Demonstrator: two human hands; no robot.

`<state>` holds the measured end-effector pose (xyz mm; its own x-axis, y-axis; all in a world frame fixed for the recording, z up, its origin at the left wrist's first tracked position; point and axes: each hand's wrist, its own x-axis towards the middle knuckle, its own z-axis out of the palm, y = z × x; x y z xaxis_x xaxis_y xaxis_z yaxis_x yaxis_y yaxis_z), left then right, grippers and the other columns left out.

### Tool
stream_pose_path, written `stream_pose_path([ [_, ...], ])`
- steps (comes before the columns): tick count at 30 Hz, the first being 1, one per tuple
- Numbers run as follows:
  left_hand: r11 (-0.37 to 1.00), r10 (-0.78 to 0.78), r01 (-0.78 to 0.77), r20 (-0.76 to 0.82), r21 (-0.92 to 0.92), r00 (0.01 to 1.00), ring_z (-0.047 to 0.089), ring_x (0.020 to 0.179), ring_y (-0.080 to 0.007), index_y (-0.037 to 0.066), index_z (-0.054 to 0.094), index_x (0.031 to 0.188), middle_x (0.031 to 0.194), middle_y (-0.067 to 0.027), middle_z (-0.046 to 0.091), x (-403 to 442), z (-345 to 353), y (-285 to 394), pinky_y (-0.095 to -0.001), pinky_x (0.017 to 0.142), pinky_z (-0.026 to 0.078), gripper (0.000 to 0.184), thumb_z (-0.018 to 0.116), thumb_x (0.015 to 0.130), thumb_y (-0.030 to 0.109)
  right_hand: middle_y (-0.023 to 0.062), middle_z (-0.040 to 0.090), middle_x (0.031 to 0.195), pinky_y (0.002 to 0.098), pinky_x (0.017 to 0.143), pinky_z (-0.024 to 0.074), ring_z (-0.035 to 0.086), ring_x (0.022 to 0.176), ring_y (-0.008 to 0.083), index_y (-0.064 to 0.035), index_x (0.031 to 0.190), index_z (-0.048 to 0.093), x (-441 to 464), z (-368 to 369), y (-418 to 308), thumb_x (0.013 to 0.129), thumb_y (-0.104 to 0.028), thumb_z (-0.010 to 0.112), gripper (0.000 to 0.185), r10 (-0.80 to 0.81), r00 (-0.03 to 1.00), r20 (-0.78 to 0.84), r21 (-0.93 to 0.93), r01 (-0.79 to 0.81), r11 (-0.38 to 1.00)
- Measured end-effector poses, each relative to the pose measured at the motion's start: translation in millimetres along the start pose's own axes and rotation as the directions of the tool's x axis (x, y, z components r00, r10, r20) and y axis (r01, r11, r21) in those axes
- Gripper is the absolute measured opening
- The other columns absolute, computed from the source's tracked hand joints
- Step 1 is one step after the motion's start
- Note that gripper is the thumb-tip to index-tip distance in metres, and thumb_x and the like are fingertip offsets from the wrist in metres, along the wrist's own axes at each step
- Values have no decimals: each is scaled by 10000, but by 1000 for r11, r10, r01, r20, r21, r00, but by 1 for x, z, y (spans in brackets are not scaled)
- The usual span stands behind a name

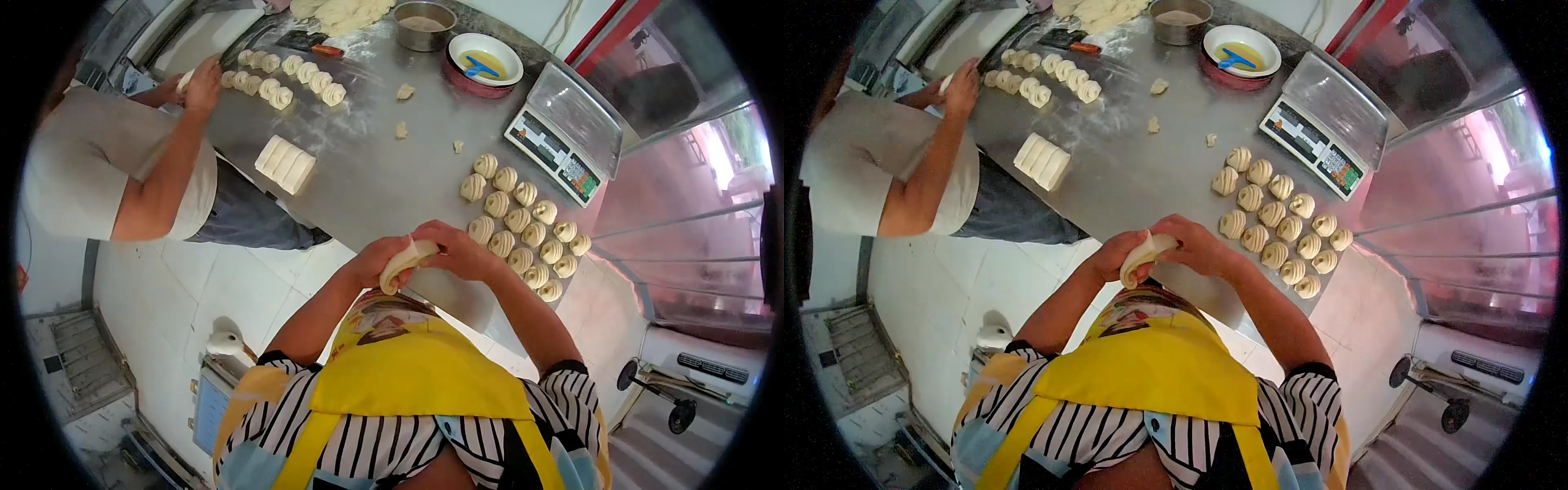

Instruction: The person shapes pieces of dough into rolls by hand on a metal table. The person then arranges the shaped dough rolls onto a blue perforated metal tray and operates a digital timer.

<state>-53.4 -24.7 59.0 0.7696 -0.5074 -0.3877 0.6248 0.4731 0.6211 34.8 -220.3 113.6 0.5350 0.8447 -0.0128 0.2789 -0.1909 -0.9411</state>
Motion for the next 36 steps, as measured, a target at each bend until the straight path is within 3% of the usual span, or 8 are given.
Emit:
stream_pose_path([
  [8, 744, 23, -195, 268, 639, 963, 586, 746, -125, 16, 634, 868, 822, -83, 650, -28, -8, -10, -273, 715, 467, 388, 455, 970, 344, 79, 620, 969, 353, 826, 489, 584, 965, 278, -8, 987, 654, 22, 6, 34, 773, -93, 699, 234, 193, 980, 50, -637, -118, 762],
  [11, 923, -51, -39, 222, 383, 974, 585, 887, -184, 23, 617, 963, 940, -103, 638, -28, 16, -12, -327, 820, 453, 320, 545, 937, 334, 93, 637, 1054, 359, 861, 497, 587, 1041, 245, 19, 1161, 587, 60, -26, 143, 806, -68, 674, 375, 554, 796, -243, 197, -519, 832],
  [13, 993, 116, -117, 31, 29, 993, 591, 886, -212, 35, 582, 1049, 958, -133, 634, -9, 0, -34, -340, 793, 471, 306, 549, 935, 318, 119, 585, 1156, 353, 865, 501, 589, 1044, 228, -7, 1293, 473, 80, -42, 113, 849, -120, 647, 491, 539, 799, -268, 636, -274, 722],
  [16, 892, 290, -311, -112, -329, 950, 591, 977, -269, 46, 496, 1142, 1075, -171, 605, 10, -10, -21, -397, 836, 488, 329, 578, 926, 280, 134, 526, 1246, 352, 886, 497, 559, 1091, 225, -18, 1381, 371, 70, -35, 94, 871, -126, 625, 580, 517, 852, -82, 703, -318, 636],
  [23, 789, 599, -390, -453, 475, 660, 604, 969, -225, 19, 535, 1125, 1082, -135, 607, 40, -32, 1, -381, 882, 513, 330, 624, 894, 236, 96, 533, 1131, 334, 787, 514, 570, 885, 173, 7, 1224, 463, 30, 38, 66, 874, -113, 630, 406, 516, 856, -28, 800, -291, 525],
  [28, 959, 284, -237, -553, 158, 783, 634, 777, -180, -9, 577, 1041, 966, -106, 623, 29, -14, 26, -266, 615, 552, 290, 618, 894, 239, 97, 581, 1047, 353, 715, 517, 592, 855, 236, -40, 1134, 522, 20, 22, 15, 823, -135, 678, 361, 48, 932, -359, -133, -102, 986],
  [32, 986, 12, -71, -367, -149, 930, 644, 778, -189, 2, 592, 1024, 934, -113, 632, 35, -35, 14, -275, 583, 551, 265, 607, 900, 237, 109, 605, 968, 381, 679, 520, 597, 771, 297, -70, 1066, 572, 12, 19, 36, 778, -179, 711, 338, -370, 892, -260, -705, 86, 704],
  [36, 660, 500, -83, -353, 747, 791, 650, 780, -195, 19, 603, 1025, 925, -100, 645, 28, -19, 18, -305, 597, 543, 231, 596, 905, 217, 122, 591, 1029, 382, 700, 537, 625, 845, 277, -79, 1156, 552, 3, 31, 54, 814, -163, 670, 371, 295, 906, -304, -25, -317, 948],
])
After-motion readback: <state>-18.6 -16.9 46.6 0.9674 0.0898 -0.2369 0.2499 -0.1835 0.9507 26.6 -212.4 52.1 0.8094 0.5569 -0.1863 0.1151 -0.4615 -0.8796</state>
